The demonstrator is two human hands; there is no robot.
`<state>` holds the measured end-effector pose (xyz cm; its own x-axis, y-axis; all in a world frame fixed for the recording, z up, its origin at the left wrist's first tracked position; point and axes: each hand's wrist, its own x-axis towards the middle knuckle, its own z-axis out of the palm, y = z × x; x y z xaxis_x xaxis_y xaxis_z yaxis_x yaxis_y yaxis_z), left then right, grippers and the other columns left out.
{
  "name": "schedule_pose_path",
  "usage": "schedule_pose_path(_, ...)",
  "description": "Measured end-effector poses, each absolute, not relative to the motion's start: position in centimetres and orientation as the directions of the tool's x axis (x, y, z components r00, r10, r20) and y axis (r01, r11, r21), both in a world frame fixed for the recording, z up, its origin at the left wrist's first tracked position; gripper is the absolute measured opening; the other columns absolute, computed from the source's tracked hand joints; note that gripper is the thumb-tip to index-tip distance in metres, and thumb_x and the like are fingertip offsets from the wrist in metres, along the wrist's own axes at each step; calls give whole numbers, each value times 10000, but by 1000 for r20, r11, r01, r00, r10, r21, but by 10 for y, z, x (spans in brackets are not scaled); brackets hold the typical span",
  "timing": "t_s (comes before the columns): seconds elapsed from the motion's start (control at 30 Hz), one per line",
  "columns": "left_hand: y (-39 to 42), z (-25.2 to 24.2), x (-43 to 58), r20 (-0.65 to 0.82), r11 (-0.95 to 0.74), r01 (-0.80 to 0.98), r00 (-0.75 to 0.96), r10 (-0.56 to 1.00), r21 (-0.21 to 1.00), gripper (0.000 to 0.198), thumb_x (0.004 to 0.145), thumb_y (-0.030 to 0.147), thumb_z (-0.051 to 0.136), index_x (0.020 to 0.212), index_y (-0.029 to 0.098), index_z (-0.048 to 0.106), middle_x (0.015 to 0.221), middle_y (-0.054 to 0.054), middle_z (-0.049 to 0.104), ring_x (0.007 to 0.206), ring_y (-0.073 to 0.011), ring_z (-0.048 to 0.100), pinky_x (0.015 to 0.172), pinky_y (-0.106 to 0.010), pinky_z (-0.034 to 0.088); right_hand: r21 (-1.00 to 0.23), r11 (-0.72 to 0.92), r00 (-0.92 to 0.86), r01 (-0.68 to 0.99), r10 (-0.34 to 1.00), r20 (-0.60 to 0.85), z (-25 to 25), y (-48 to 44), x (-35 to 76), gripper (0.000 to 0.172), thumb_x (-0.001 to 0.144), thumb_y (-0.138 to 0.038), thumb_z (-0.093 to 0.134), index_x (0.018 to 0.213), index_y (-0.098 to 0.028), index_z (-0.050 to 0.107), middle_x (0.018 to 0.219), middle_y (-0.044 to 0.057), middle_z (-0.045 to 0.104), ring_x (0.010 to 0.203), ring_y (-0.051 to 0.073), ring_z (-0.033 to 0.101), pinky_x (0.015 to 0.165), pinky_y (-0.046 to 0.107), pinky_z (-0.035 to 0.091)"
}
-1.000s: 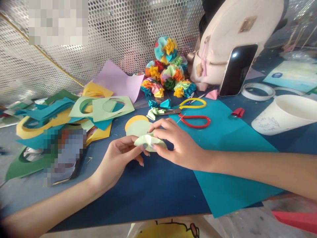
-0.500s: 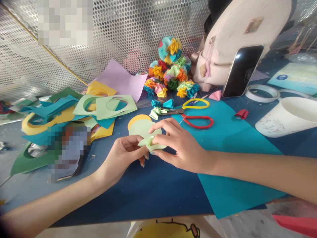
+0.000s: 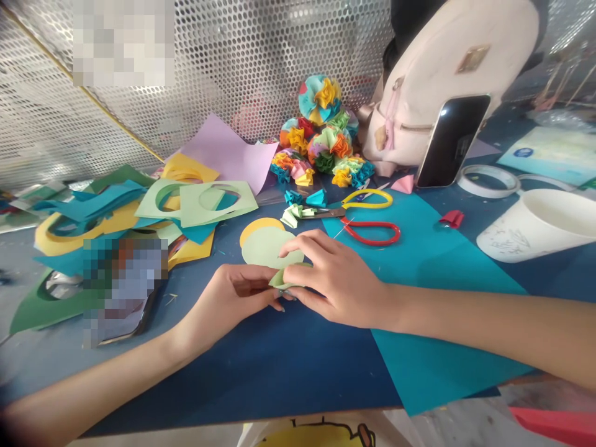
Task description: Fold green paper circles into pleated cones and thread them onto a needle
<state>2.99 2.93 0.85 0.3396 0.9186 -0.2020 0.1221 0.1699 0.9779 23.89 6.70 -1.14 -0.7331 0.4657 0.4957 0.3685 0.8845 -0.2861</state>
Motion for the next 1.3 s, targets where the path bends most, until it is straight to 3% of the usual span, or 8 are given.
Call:
schedule_pose_path(0.3, 22, 11, 29, -156, 98, 173, 365, 918, 980, 178, 893, 193, 640, 1005, 142, 768, 877, -38, 703, 793, -151, 650, 772, -243, 567, -69, 914, -768, 401, 376, 519, -14, 70, 240, 97, 950, -218, 548, 896, -193, 625, 1252, 104, 589, 1172, 287, 506, 910, 446, 483)
schedule_pose_path(0.63, 24, 6, 30, -68, -17, 256, 317, 946, 966, 223, 948, 190, 549, 942, 143, 767, 808, -26, 658, 673, -122, 594, 697, -243, 505, -166, 905, -766, 391, 421, 486, -11, 69, 238, 113, 996, -234, 473, 971, -156, 552, 1214, 134, 596, 1134, 276, 505, 939, 436, 461)
schedule_pose_path(0.73, 23, 5, 30, -46, -32, 236, 318, 947, 971, 227, 945, 181, 544, 936, 142, 767, 792, -27, 669, 665, -120, 583, 685, -238, 506, -273, 883, -722, 382, 469, 509, -12, 69, 237, 69, 981, -233, 513, 996, -166, 502, 1166, 121, 591, 1101, 254, 515, 921, 401, 454)
schedule_pose_path(0.83, 23, 4, 29, -43, -30, 210, 334, 942, 977, 230, 943, 185, 539, 945, 139, 765, 860, -47, 701, 677, -122, 593, 675, -239, 518, -430, 815, -658, 389, 572, 490, -13, 70, 237, 151, 939, -190, 559, 1051, -179, 459, 1132, 97, 575, 1047, 227, 523, 869, 363, 447)
schedule_pose_path(0.93, 23, 4, 27, -5, -76, 231, 332, 943, 970, 221, 920, 154, 544, 935, 148, 764, 845, -40, 700, 691, -121, 600, 666, -225, 507, -504, 764, -655, 404, 626, 424, -12, 73, 238, 178, 924, -165, 569, 1066, -191, 465, 1059, 63, 574, 967, 211, 509, 807, 344, 422)
schedule_pose_path(1.03, 23, 3, 24, 66, -179, 320, 332, 941, 930, 217, 897, 124, 551, 934, 166, 760, 829, -25, 698, 736, -130, 616, 693, -226, 486, -525, 760, -687, 383, 614, 389, -10, 75, 239, 60, 959, -184, 545, 929, -201, 495, 922, 29, 552, 871, 190, 453, 755, 324, 381)
schedule_pose_path(1.23, 26, 0, 26, 53, -164, 408, 270, 961, 898, 44, 835, 171, 662, 806, 170, 695, 720, 19, 632, 654, -105, 502, 630, -226, 404, -726, 634, -658, 267, 670, 343, -7, 71, 238, 256, 972, -170, 540, 749, -196, 415, 777, -18, 423, 774, 148, 379, 741, 300, 334)
schedule_pose_path(1.3, 28, -1, 26, 8, -113, 389, 263, 965, 914, 96, 819, 216, 705, 747, 162, 673, 695, 18, 618, 642, -106, 481, 615, -232, 385, -794, 569, -656, 217, 687, 313, -6, 69, 237, 277, 974, -175, 541, 741, -196, 392, 777, -24, 400, 764, 138, 378, 735, 294, 331)
